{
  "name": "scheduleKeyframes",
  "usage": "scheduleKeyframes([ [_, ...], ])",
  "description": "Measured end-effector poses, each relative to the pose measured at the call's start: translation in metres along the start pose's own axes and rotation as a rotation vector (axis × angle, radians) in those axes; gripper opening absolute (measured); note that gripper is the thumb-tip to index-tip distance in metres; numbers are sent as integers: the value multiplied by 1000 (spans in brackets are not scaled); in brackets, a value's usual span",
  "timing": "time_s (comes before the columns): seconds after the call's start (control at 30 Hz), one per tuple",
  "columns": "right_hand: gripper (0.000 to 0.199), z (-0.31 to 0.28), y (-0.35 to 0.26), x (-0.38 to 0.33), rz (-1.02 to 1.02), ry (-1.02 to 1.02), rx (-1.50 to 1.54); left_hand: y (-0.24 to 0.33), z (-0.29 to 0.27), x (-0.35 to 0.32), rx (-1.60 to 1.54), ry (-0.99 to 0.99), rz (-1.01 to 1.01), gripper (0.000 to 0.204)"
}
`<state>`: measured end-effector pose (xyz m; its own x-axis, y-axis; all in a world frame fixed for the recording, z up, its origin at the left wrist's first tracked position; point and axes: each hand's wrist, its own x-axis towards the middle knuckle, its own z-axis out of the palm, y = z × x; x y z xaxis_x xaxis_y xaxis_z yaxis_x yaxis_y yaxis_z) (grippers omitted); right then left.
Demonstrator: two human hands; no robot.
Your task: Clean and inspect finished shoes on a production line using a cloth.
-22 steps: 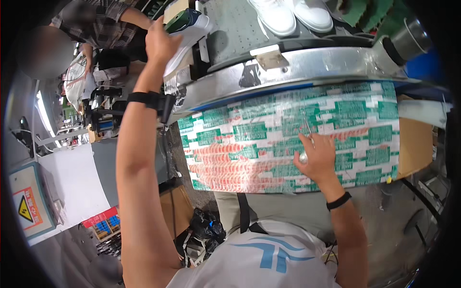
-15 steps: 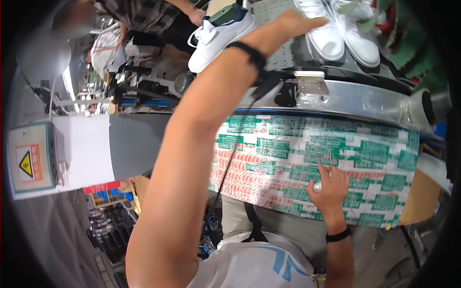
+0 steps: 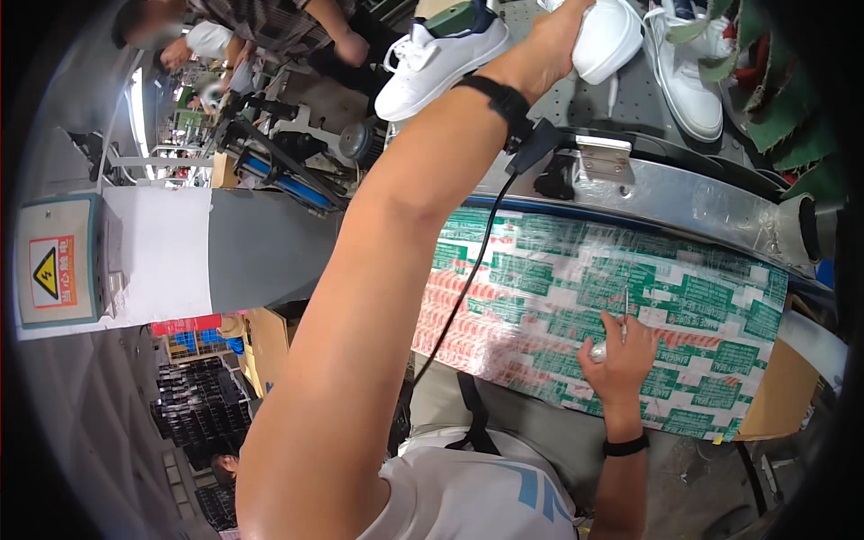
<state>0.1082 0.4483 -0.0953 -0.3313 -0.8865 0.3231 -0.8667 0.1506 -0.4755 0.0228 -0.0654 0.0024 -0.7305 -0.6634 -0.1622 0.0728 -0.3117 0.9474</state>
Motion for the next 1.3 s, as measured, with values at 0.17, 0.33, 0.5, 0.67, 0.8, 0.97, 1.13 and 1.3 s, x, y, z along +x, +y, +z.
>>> scheduleKeyframes([
  [0.17, 48, 3, 4, -1, 6, 60, -9, 55, 34, -138, -28, -63, 47, 53],
  [0.33, 44, 4, -4, 3, -12, 110, 1, 46, 23, -330, 479, 229, 162, 40],
  [0.5, 45, 4, -2, -2, 1, 74, -7, -54, 35, -478, 695, 513, 23, 71],
  [0.67, 47, 9, 5, -10, -42, 135, -70, -107, 47, -526, 908, 353, -473, 94],
  [0.8, 61, 8, 1, -11, 73, 92, 105, -128, 5, -532, 857, 235, -104, 53],
  [0.97, 74, -28, -54, -41, 383, 101, 719, -85, -50, -536, 326, 117, -288, 13],
  [1.13, 84, -65, -139, -41, 29, -86, 523, -42, -128, -497, 1253, 243, -131, 32],
  [1.3, 91, -38, -158, -14, -368, -167, 10, -42, -58, -459, 847, -61, 41, 78],
])
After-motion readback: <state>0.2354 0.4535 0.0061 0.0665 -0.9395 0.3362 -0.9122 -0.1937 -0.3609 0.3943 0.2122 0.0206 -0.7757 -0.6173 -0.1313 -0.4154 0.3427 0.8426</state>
